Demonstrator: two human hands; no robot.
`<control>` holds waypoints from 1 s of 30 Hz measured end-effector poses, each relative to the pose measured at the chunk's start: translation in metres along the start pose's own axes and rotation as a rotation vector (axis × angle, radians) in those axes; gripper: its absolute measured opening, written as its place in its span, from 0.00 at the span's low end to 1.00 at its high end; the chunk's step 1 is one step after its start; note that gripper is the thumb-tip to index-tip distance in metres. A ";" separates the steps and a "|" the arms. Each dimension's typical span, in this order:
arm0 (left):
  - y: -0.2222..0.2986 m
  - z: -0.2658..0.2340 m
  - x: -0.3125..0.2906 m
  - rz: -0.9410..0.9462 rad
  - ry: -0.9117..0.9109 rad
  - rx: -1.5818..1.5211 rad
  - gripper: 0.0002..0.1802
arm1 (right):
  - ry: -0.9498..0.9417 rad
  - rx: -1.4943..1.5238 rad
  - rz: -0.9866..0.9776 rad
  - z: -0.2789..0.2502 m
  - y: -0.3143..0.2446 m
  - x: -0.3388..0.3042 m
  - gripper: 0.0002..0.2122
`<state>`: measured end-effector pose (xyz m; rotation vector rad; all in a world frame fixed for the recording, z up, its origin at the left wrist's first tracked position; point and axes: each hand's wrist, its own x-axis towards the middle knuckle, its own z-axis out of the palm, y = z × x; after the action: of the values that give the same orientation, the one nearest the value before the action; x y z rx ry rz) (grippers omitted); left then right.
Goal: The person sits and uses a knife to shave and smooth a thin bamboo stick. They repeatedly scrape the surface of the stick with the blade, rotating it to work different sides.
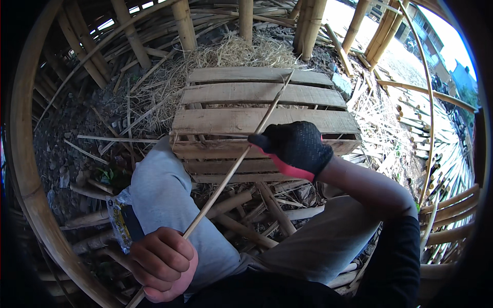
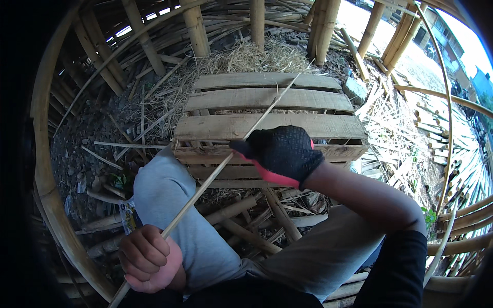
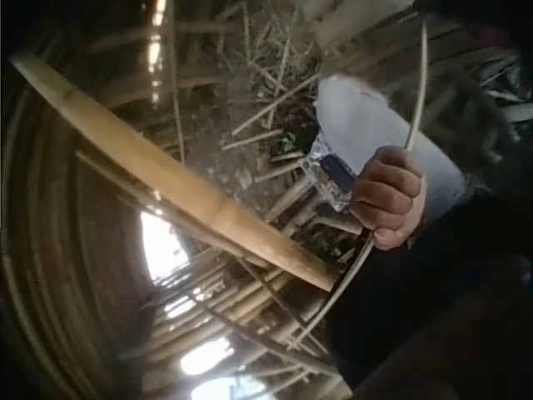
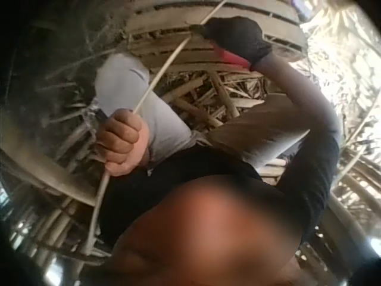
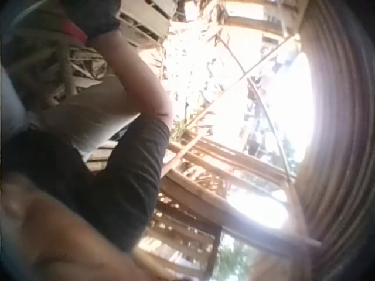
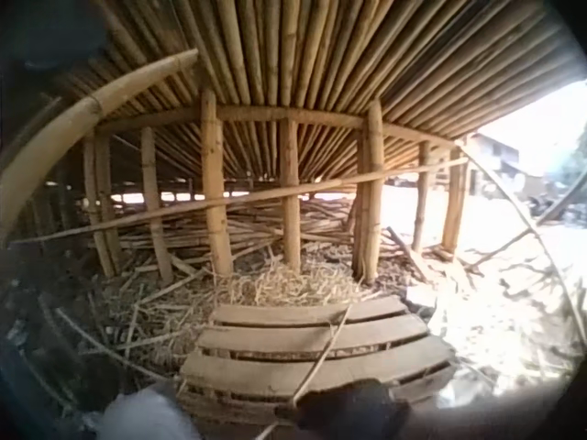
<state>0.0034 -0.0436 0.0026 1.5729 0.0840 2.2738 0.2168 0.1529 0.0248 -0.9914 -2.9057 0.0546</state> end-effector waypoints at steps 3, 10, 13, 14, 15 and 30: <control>0.004 -0.003 -0.002 -0.017 0.053 0.034 0.30 | 0.175 0.069 -0.176 0.006 -0.004 -0.006 0.16; 0.007 -0.011 0.000 -0.025 0.094 0.041 0.30 | 0.167 -0.008 -0.026 0.024 0.025 0.022 0.13; 0.007 -0.010 -0.001 -0.032 0.099 0.020 0.30 | 0.149 -0.091 -0.138 0.015 0.020 0.016 0.14; 0.009 -0.011 -0.001 -0.059 0.095 0.032 0.30 | 0.135 -0.092 -0.140 0.018 0.033 0.021 0.15; 0.008 -0.014 -0.001 -0.066 0.094 0.033 0.30 | 0.062 -0.157 0.053 0.023 0.057 0.031 0.15; 0.010 -0.026 0.004 -0.100 0.113 0.018 0.31 | 0.140 -0.021 0.326 0.033 0.117 0.046 0.22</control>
<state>-0.0246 -0.0471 -0.0013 1.4152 0.2093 2.2881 0.2494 0.2736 -0.0123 -1.4015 -2.5980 -0.0277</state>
